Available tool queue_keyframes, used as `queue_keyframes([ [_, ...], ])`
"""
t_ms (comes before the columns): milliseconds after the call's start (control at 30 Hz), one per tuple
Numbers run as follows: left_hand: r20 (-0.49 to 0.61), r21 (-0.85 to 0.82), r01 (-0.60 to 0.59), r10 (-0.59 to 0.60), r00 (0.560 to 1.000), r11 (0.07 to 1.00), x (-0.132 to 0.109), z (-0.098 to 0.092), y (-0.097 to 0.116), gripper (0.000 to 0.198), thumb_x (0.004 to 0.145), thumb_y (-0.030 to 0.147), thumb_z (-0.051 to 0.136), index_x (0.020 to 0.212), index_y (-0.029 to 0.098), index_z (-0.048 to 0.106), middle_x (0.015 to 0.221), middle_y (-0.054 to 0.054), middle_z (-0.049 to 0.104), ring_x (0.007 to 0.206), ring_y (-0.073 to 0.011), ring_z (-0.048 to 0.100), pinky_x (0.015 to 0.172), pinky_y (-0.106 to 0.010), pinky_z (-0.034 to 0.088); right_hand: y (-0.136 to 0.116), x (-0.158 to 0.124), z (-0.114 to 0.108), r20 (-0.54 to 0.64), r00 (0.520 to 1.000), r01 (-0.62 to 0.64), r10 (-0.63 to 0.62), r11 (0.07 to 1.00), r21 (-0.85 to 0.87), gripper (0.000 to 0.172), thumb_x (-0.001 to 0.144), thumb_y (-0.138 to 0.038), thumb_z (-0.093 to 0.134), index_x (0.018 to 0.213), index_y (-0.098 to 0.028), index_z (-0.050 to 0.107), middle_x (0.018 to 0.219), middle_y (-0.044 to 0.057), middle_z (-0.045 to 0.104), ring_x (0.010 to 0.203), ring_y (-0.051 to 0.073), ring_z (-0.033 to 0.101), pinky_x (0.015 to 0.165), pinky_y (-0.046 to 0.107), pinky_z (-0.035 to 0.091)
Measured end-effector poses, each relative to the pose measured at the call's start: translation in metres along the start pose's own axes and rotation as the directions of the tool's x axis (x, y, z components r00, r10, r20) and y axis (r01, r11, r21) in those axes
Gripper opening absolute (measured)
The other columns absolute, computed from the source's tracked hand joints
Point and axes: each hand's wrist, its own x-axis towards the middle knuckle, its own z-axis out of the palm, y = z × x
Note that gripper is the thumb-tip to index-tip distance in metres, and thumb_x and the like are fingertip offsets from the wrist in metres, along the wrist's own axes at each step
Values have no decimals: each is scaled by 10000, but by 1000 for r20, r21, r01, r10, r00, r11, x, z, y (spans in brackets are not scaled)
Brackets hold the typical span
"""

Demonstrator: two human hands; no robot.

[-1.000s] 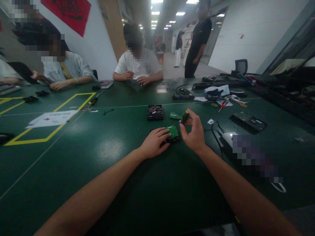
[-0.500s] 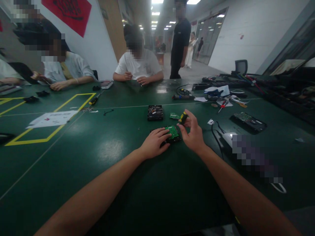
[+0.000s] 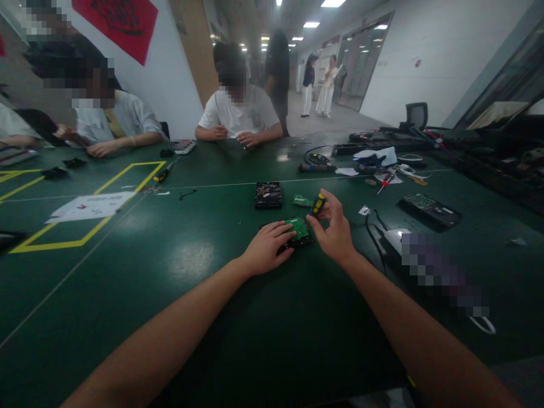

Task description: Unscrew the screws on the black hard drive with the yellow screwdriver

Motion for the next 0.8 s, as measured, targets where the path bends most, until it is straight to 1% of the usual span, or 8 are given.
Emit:
queue_keyframes([
  [133,-15,-4,0,0,1000,1000,0,0,1,459,1000,371,656,1437,233,628,1509,-114,619,1484,-343,492,1216,-597,437,-3,-1,1,58,998,-33,28,997,73,723,978,-255,659,1617,-375,344,1290,84,685,1015,264,737,929,529,656],
  [267,-10,0,6,-6,1000,1000,0,-1,2,466,1000,374,657,1440,224,625,1509,-114,621,1482,-346,493,1212,-598,442,-1,-1,1,93,994,-72,62,991,109,734,988,-260,642,1634,-381,315,1332,91,679,1059,271,744,962,545,648],
  [333,-5,4,10,-10,1000,1000,0,-1,2,458,1004,376,651,1435,223,630,1512,-115,619,1480,-349,494,1207,-600,446,0,0,0,100,993,-79,68,990,118,745,988,-262,644,1639,-389,305,1315,86,691,1055,271,746,971,555,645],
  [467,-8,-3,2,-2,1000,1000,0,-1,1,458,1006,379,646,1436,221,632,1512,-127,617,1483,-351,492,1206,-605,444,2,0,-1,93,992,-92,81,988,122,786,985,-264,654,1657,-402,270,1250,75,711,1033,272,751,965,566,650],
  [600,-15,-10,4,-4,1000,1000,-1,1,-1,466,997,372,657,1442,236,631,1527,-133,604,1482,-353,495,1201,-622,442,3,0,0,73,993,-102,93,986,129,817,984,-276,660,1676,-372,236,1195,81,706,991,273,758,967,574,650],
  [700,-14,-6,6,-6,1000,1000,-1,2,-2,476,995,371,662,1450,238,625,1526,-128,607,1484,-356,494,1200,-626,444,3,-2,1,56,993,-113,106,983,146,829,987,-282,653,1682,-359,208,1210,94,700,1004,286,758,960,584,654],
  [800,-15,-1,3,-3,1000,1000,-1,1,-2,472,999,370,655,1453,242,622,1534,-120,600,1487,-352,491,1205,-622,442,2,-3,2,66,992,-119,109,976,181,801,995,-263,634,1672,-375,222,1239,90,697,1026,275,761,979,574,649],
])
